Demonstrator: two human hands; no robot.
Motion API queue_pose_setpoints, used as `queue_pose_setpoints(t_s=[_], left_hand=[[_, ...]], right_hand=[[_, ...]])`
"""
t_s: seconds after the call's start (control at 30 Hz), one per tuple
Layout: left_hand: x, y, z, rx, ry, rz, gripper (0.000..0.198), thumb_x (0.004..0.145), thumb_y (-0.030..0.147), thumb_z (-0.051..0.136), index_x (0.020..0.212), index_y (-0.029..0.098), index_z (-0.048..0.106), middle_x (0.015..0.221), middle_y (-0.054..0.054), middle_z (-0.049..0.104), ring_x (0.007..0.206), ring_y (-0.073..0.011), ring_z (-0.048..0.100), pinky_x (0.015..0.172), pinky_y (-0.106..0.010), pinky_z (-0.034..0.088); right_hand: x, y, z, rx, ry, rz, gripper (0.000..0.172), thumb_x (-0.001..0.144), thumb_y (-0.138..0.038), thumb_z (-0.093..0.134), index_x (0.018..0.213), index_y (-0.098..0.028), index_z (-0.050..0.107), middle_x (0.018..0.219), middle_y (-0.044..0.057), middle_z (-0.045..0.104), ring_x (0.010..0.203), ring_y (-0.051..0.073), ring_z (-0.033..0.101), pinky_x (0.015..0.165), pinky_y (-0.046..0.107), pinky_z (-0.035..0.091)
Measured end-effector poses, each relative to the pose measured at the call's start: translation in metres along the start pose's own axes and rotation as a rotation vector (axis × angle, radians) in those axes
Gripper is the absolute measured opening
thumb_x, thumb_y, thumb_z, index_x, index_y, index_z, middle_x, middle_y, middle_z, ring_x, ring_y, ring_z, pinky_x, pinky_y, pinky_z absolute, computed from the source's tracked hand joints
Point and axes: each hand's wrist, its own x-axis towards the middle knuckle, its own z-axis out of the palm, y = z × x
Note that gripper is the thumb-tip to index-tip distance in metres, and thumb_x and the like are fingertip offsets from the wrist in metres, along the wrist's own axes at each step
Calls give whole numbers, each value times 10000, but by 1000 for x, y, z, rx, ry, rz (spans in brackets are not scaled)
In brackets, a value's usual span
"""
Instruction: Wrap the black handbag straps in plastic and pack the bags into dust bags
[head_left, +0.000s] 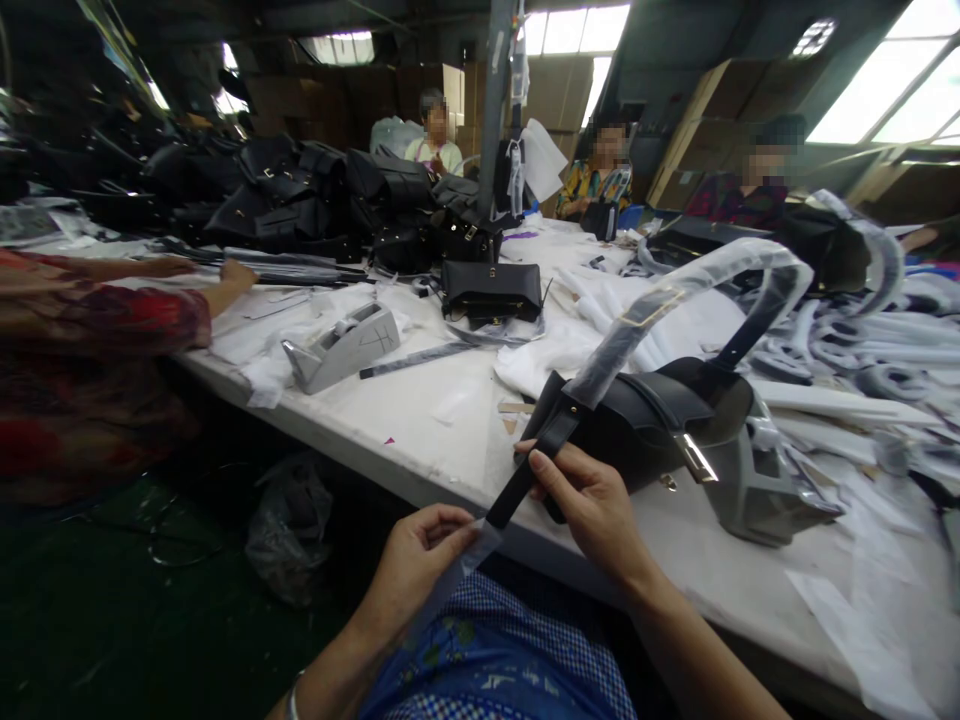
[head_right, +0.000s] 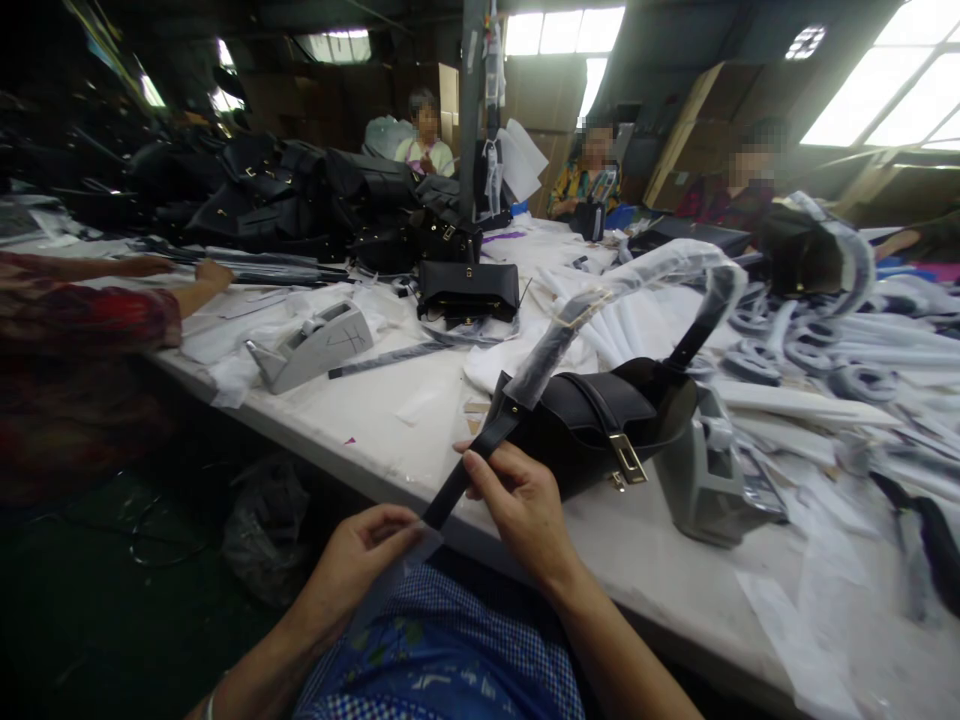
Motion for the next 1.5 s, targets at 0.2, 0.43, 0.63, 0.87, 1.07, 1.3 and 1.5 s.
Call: queue_pose_setpoints(t_s=[0.2,0.43,0.63,0.87,1.07,1.3,1.5], left_hand=[[2,-6,-1,-74,30,23,351,579,354,906,757,176,662,697,5,679,670,-126,618,633,-210,464],[1,-5,1,-110,-3,-9,331,648,384,872,842,167,715,799,-53,748,698,-159,670,632,-229,491],[-1,-1,3,-138,-2,-12,329,654,374,874,867,162,740,848,-71,773,770,-182,703,696,-236,516],[1,3,13,-220,19,-30,398,636,412,884,902,157,735,848,-76,777,747,-176,707,683,-235,528],[18,19,41,-291,-30,19,384,717,451,825,948,161,725,871,-67,771,755,-175,706,695,-247,541],[39,51,82,-269,-149,143,333,735,434,811,917,170,722,817,-26,736,731,-146,668,678,-222,516],[50,65,94,-209,-205,244,304,773,429,775,894,156,718,857,-26,707,775,-134,621,717,-217,486]], right_hand=[[0,3,2,10,-1,-1,303,906,-419,643,1049,-186,774,912,64,703,626,127,601,590,253,542],[-1,4,4,-48,4,-15,308,923,-424,626,1022,-175,778,824,52,700,614,132,612,585,251,511],[-2,8,7,-72,13,-23,306,929,-420,617,1031,-180,777,948,75,725,621,134,619,581,252,515],[0,10,10,-112,-34,-38,303,945,-410,599,884,-171,775,939,80,728,672,153,636,606,251,503],[-9,4,2,-312,-42,-58,374,969,-423,549,726,-179,695,755,58,688,674,170,619,623,260,455],[-30,5,-13,-264,94,99,444,975,-522,498,789,-176,704,606,27,655,581,160,631,562,233,442],[-24,5,-8,-144,240,139,415,922,-539,577,928,-161,748,554,12,649,519,155,617,537,224,468]])
